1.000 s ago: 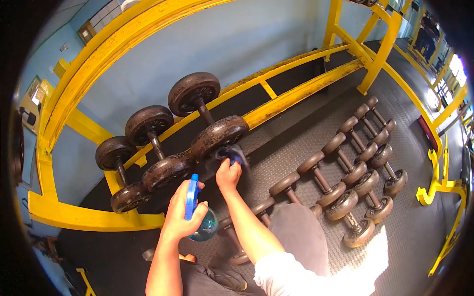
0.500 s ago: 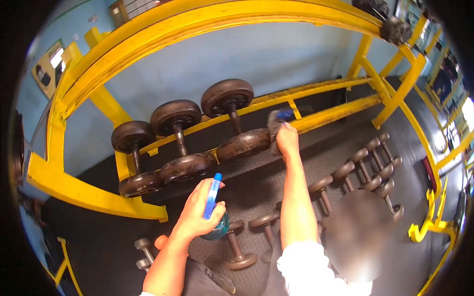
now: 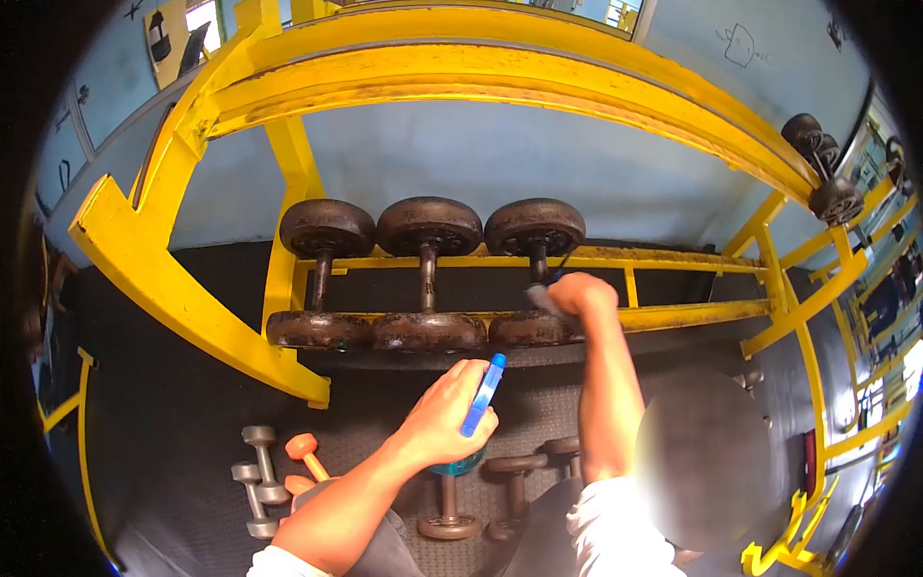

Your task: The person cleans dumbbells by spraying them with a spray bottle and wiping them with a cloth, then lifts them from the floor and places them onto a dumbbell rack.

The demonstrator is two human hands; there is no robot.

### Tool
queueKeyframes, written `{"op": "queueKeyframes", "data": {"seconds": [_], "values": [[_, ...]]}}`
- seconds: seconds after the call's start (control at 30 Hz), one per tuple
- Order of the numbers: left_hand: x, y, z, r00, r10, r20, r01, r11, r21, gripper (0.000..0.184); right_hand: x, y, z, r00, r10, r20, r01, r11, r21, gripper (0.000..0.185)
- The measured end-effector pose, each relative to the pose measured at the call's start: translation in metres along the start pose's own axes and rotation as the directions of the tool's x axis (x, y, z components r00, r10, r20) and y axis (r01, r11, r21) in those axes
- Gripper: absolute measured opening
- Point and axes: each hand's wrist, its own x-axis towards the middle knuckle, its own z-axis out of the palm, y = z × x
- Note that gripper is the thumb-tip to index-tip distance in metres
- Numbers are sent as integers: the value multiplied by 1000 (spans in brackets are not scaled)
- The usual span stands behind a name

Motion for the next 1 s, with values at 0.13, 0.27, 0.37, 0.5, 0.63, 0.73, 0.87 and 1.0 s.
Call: {"op": "queueKeyframes", "data": {"seconds": [0.13, 0.27, 0.37, 0.5, 0.63, 0.73, 0.87, 1.0], "values": [[8, -3, 5, 1000, -11, -13, 11, 1000, 7, 45, -12, -61, -1, 980, -147, 131, 177, 950, -258, 46], [11, -11, 8, 1000, -10, -15, 9, 999, -41, 47, -38, -35, -6, 994, -106, -31, 106, 994, -3, 50], [7, -16, 9, 998, 47, -41, -48, 998, -42, 47, -32, -18, 3, 986, -61, -158, 73, 995, 68, 46], [5, -15, 13, 982, -186, 18, 187, 975, -123, 49, 34, -65, 25, 928, -358, 105, 369, 922, -119, 39], [-17, -16, 17, 964, -259, -60, 245, 953, -176, 51, 92, -99, 50, 818, -451, 357, 490, 872, -23, 38], [-46, -20, 14, 931, -356, -79, 334, 919, -209, 47, 69, -86, 44, 861, -375, 342, 404, 915, -14, 38], [-101, -20, 11, 877, -448, -175, 426, 892, -150, 46, -1, -59, -11, 935, -261, 238, 283, 957, -63, 43], [-141, 13, -6, 826, -555, -94, 555, 831, -36, 45, -20, 3, -4, 997, 55, 49, -62, 988, 139, 50]]}}
